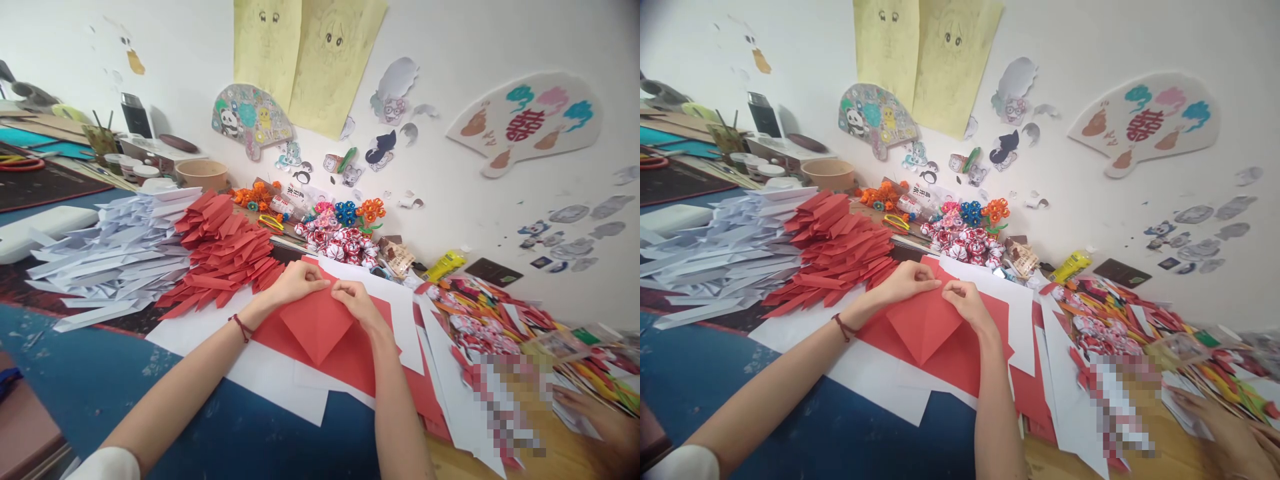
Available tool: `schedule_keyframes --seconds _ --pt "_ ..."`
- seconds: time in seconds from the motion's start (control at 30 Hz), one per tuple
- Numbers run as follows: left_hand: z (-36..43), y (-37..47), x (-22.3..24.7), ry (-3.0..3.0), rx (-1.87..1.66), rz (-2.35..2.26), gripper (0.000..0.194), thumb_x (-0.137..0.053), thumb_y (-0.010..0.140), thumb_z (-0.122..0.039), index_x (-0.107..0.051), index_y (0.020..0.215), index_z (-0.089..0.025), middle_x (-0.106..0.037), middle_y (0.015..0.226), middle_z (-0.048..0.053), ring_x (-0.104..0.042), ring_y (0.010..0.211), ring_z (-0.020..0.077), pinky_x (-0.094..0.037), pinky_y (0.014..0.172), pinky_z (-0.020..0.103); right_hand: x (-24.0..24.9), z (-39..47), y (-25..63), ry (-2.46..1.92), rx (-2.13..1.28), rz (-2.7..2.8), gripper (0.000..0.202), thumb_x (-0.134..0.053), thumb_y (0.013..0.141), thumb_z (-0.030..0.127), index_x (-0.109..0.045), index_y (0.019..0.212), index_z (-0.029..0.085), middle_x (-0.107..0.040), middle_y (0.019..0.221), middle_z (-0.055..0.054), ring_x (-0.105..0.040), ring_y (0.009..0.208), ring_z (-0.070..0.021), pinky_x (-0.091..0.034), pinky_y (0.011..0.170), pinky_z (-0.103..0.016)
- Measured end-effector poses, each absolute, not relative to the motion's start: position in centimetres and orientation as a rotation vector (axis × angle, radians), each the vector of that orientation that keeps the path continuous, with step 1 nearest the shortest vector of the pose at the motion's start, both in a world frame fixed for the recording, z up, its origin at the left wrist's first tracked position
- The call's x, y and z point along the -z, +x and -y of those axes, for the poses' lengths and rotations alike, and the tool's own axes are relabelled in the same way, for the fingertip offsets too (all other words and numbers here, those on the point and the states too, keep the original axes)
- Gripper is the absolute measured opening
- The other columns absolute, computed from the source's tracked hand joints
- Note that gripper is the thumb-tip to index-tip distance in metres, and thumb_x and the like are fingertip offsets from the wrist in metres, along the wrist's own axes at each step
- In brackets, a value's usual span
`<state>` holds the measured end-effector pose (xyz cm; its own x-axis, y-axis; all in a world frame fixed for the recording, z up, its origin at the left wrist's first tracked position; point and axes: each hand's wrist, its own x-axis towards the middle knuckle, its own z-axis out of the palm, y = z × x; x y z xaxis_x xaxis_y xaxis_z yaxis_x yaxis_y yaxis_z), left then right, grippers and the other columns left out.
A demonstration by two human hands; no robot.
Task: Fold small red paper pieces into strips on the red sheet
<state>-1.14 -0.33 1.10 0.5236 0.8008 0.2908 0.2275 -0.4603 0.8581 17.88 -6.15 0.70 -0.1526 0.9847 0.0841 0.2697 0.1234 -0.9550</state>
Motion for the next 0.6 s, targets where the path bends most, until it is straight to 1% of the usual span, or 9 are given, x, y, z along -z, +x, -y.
schedule_keyframes --seconds 0.07,0.13,0.23,0.37,0.4,0.47,0.53,0.6 --pt "0.4 -1.1 -1.2 1.966 -0.905 -0.833 0.038 -0.063 0.076 -0.049 -0.064 0.063 -0.014 -0.06 0.058 0.0 -0.046 0.054 0.0095 -0.029 0.05 0.021 -0.6 6.0 17.8 -1.281 -1.066 1.57 0.017 -0.059 0.073 0.028 -0.057 0.059 0.018 -0.048 0.057 0.004 -0.039 0.054 -0.0105 -0.029 0.053 -0.024" --pt "0.4 -1.3 -1.5 1.967 -0.933 -0.851 0.036 -0.064 0.076 -0.047 -0.064 0.062 -0.014 -0.06 0.058 -0.001 -0.046 0.055 0.0095 -0.03 0.051 0.021 -0.4 5.8 17.9 -1.281 -1.029 1.586 0.015 -0.057 0.07 0.025 -0.056 0.057 0.018 -0.047 0.056 0.004 -0.039 0.053 -0.0103 -0.028 0.052 -0.024" --pt "-0.1 -2.0 -1.9 1.925 -1.039 -0.946 0.036 -0.066 0.074 -0.047 -0.064 0.06 -0.014 -0.058 0.056 -0.001 -0.046 0.055 0.01 -0.031 0.052 0.021 -0.2 5.6 18.8 -1.308 -0.985 1.607 0.014 -0.054 0.069 0.023 -0.058 0.056 0.019 -0.049 0.054 0.003 -0.041 0.052 -0.0109 -0.03 0.05 -0.024" --pt "-1.2 -2.8 -1.9 1.71 -1.248 -1.034 0.039 -0.064 0.075 -0.052 -0.065 0.067 -0.014 -0.063 0.061 0.001 -0.052 0.057 0.012 -0.034 0.052 0.021 -0.3 5.7 20.1 -1.398 -0.909 1.517 0.018 -0.055 0.07 0.025 -0.058 0.053 0.019 -0.054 0.051 0.001 -0.046 0.047 -0.012 -0.033 0.047 -0.025" --pt "-1.4 -2.8 -1.8 1.652 -1.29 -1.033 0.04 -0.063 0.076 -0.053 -0.065 0.07 -0.014 -0.064 0.063 0.002 -0.053 0.058 0.0125 -0.034 0.052 0.021 -0.3 5.8 20.1 -1.391 -0.873 1.457 0.019 -0.057 0.072 0.027 -0.059 0.055 0.019 -0.056 0.053 0.001 -0.047 0.047 -0.0121 -0.034 0.048 -0.026" --pt "-1.4 -2.6 -1.5 1.591 -1.323 -1.01 0.041 -0.062 0.077 -0.055 -0.066 0.074 -0.013 -0.066 0.066 0.003 -0.056 0.06 0.0134 -0.036 0.053 0.02 -0.6 5.8 19.6 -1.315 -0.841 1.333 0.021 -0.06 0.077 0.036 -0.064 0.067 0.019 -0.062 0.061 -0.001 -0.052 0.052 -0.0137 -0.039 0.052 -0.027" --pt "-1.3 -2.1 -1.2 1.607 -1.312 -0.997 0.041 -0.063 0.077 -0.054 -0.067 0.076 -0.013 -0.068 0.071 0.004 -0.059 0.064 0.0146 -0.039 0.055 0.021 -0.8 5.8 18.7 -1.222 -0.874 1.29 0.03 -0.06 0.082 0.049 -0.068 0.079 0.02 -0.066 0.073 -0.003 -0.057 0.063 -0.0167 -0.045 0.06 -0.029" --pt "-1.0 -1.7 -1.0 1.636 -1.285 -0.986 0.038 -0.061 0.079 -0.051 -0.067 0.077 -0.014 -0.069 0.073 0.004 -0.06 0.065 0.015 -0.04 0.057 0.021 -0.8 5.7 17.9 -1.186 -0.903 1.294 0.035 -0.062 0.081 0.055 -0.068 0.083 0.021 -0.068 0.081 -0.004 -0.059 0.072 -0.0189 -0.046 0.066 -0.03"
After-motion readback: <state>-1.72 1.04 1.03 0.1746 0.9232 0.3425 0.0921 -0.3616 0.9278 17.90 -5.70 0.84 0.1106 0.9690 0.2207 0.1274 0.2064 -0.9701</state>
